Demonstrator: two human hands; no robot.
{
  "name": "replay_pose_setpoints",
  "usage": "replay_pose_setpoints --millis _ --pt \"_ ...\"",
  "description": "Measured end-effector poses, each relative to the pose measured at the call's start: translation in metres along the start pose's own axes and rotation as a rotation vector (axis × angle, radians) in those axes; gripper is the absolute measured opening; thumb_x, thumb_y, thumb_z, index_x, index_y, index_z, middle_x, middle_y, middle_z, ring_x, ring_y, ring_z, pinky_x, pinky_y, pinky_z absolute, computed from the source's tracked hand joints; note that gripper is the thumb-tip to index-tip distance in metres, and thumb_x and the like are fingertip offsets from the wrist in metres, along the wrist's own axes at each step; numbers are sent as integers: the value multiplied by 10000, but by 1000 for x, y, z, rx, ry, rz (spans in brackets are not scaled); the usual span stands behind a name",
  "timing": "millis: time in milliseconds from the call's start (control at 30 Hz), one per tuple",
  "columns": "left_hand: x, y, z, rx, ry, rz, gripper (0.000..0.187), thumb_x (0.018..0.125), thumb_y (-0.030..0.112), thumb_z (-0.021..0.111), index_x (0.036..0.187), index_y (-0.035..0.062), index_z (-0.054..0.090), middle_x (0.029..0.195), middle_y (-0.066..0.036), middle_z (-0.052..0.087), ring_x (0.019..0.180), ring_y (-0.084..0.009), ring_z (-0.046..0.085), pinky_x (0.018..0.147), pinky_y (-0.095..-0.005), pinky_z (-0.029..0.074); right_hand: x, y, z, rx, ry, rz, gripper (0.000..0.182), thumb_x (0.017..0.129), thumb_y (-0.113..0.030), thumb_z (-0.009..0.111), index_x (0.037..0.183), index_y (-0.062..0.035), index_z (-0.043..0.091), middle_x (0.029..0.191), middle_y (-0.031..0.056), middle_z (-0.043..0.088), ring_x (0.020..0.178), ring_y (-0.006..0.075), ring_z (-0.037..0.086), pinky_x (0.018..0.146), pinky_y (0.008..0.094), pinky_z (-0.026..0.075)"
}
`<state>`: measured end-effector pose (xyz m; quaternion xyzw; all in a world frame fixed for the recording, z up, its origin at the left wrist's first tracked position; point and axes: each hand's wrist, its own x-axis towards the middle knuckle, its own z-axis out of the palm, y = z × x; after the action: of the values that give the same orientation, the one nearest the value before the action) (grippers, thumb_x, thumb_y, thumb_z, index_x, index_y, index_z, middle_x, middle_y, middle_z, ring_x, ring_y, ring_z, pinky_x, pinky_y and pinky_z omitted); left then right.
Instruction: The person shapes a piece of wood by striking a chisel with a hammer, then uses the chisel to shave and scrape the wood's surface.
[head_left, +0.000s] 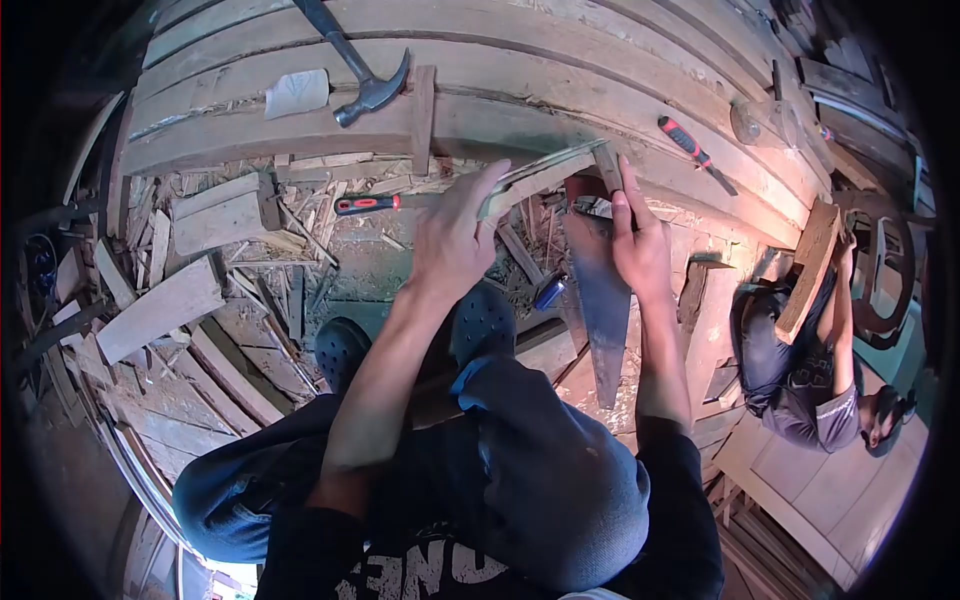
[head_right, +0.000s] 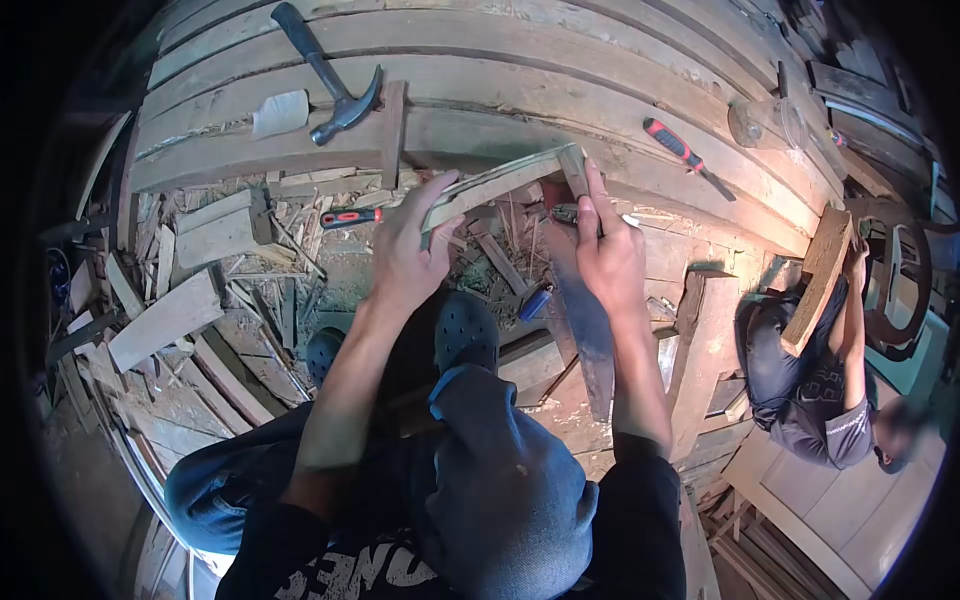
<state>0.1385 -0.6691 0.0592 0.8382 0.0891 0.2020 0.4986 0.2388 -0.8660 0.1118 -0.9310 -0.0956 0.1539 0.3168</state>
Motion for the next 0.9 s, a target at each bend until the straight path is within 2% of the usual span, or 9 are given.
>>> replay_pose_setpoints --millis 133,167,233,300,367,533,633,800,900 --pt "-5 -3 3 28 13 -2 463 805 0 656 1253 44 549 1096 -191 649 987 -379 648 815 -426 528 -28 -34 23 -225 187 -857 415 1002 -186 487 1417 -193 490 696 177 672 668 351 694 586 435 547" --pt "-5 -6 1 42 5 4 502 779 -33 638 1262 50 528 1104 -187 640 993 -385 637 812 -443 532 -24 -42 15 -223 188 -855 415 1002 -186 487 1417 -193 490 696 177 672 668 351 694 586 435 547" --pt "-3 -5 1 67 -1 -2 502 765 -37 645 1246 34 522 1093 -185 639 981 -390 637 807 -446 532 -14 -50 2 -87 -167 104 433 978 -190 532 1409 -223 505 827 223 683 791 393 691 756 465 555" --pt "-1 -1 1 69 23 0 411 823 40 678 1215 23 555 1079 -206 655 976 -390 655 815 -426 526 -13 -46 9 -131 -140 73 443 975 -186 535 1415 -226 498 845 256 664 785 398 685 732 468 553" --pt "-5 -2 3 54 48 1 419 814 34 684 1213 23 557 1069 -209 654 962 -390 658 800 -416 527 -38 -58 23 -184 126 -805 400 997 -166 486 1394 -204 516 739 253 634 664 365 679 543 452 516" --pt "-3 -2 2 42 33 -28 427 801 7 693 1208 26 563 1049 -204 661 955 -383 663 792 -415 530 -6 -28 11 -97 -48 16 454 956 -203 560 1406 -237 514 786 237 666 705 378 690 670 473 558" --pt "0 -8 7 42 53 -23 411 813 7 686 1205 30 567 1037 -202 664 952 -377 667 792 -415 529 -35 -49 29 -161 154 -766 422 1023 -253 474 1439 -181 466 685 200 638 671 352 690 581 432 507" --pt "-9 -5 8 34 60 -17 380 843 17 667 1208 25 561 1025 -201 667 935 -373 675 788 -404 530 21 2 6 -139 29 95 475 943 -209 575 1412 -227 499 682 211 643 593 395 648 606 480 538" --pt "-10 -8 11 56 94 0 388 839 12 674 1210 25 563 1035 -203 667 924 -370 676 783 -397 531 -16 -7 30 -19 155 -579 476 958 -226 547 1427 -215 471 659 215 632 544 406 622 520 478 514"
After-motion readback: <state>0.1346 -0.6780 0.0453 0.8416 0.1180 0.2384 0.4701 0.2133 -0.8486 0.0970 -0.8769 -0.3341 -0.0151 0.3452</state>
